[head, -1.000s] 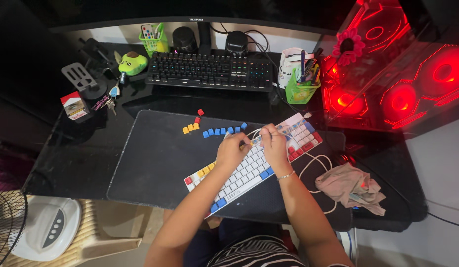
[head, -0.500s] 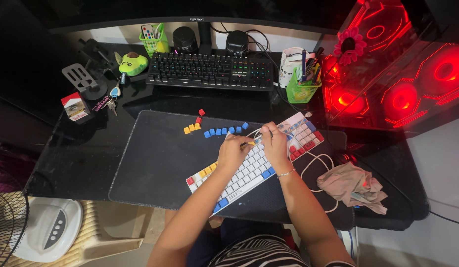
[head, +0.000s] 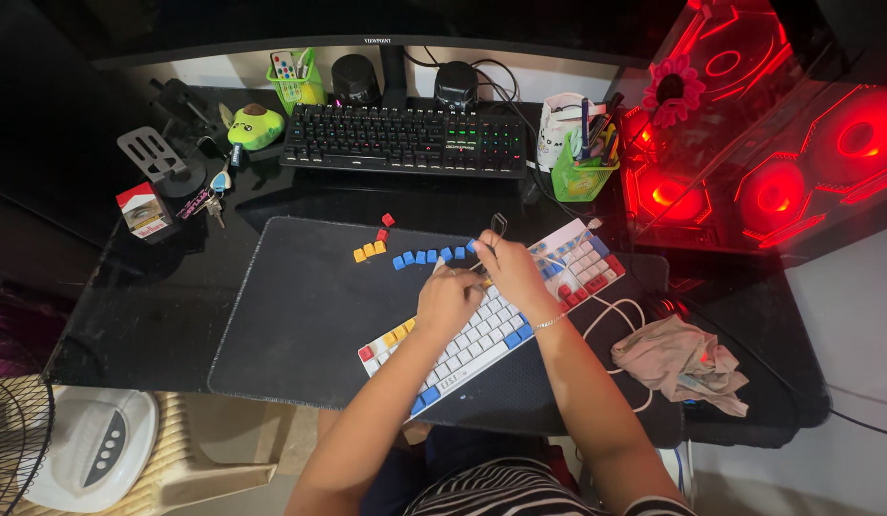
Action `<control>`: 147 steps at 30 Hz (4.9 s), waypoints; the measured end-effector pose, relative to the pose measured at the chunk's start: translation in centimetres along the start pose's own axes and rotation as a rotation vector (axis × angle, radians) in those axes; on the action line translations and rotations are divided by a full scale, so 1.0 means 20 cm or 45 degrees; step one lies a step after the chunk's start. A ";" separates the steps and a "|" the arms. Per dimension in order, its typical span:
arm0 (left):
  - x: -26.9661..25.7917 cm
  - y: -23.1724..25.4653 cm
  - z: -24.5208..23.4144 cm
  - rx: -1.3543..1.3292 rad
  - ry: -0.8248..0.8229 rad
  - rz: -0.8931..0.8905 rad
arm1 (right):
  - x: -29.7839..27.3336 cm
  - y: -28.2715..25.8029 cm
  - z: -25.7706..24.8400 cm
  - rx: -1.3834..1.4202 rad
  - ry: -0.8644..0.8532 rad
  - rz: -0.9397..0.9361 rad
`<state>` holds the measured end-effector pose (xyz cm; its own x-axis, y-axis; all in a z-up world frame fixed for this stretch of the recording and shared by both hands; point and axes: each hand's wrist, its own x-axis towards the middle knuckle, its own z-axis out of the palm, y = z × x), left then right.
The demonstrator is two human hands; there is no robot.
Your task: The person installs colorful keycaps onto a mechanical keyboard using a keycap puller tool. They place yellow, blue, and red keycaps one by one, then wipe the keyboard surface with a cloth.
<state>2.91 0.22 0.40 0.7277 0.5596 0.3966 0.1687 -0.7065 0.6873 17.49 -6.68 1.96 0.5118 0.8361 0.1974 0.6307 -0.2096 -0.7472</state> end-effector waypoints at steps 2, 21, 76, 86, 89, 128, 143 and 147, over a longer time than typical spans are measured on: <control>0.01 -0.01 0.00 -0.014 0.006 -0.008 | 0.00 -0.01 -0.01 -0.001 0.027 -0.052; -0.05 -0.07 0.00 0.103 -0.014 0.204 | -0.20 0.14 0.08 0.120 0.371 -0.401; 0.06 -0.02 0.12 0.026 -0.005 -0.060 | -0.07 0.17 -0.01 0.126 0.293 -0.081; 0.05 0.00 0.10 0.095 -0.013 0.048 | -0.02 0.04 -0.08 -0.108 0.112 -0.014; 0.05 -0.02 0.11 0.154 0.008 0.089 | -0.03 0.04 -0.08 -0.098 0.103 0.010; 0.08 -0.64 -0.38 0.547 0.291 -0.323 | -0.18 0.18 -0.04 0.201 0.344 -0.078; 0.17 0.10 -0.01 -0.006 -0.120 -0.041 | -0.16 0.31 -0.13 0.337 0.510 -0.008; 0.20 0.02 0.13 0.008 -0.132 -0.021 | -0.14 0.30 -0.15 0.264 0.511 -0.009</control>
<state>7.56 1.14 0.66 0.7897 0.5235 0.3198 0.1852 -0.7004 0.6893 21.47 -11.81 -1.20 0.7195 0.5658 0.4026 0.5254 -0.0644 -0.8484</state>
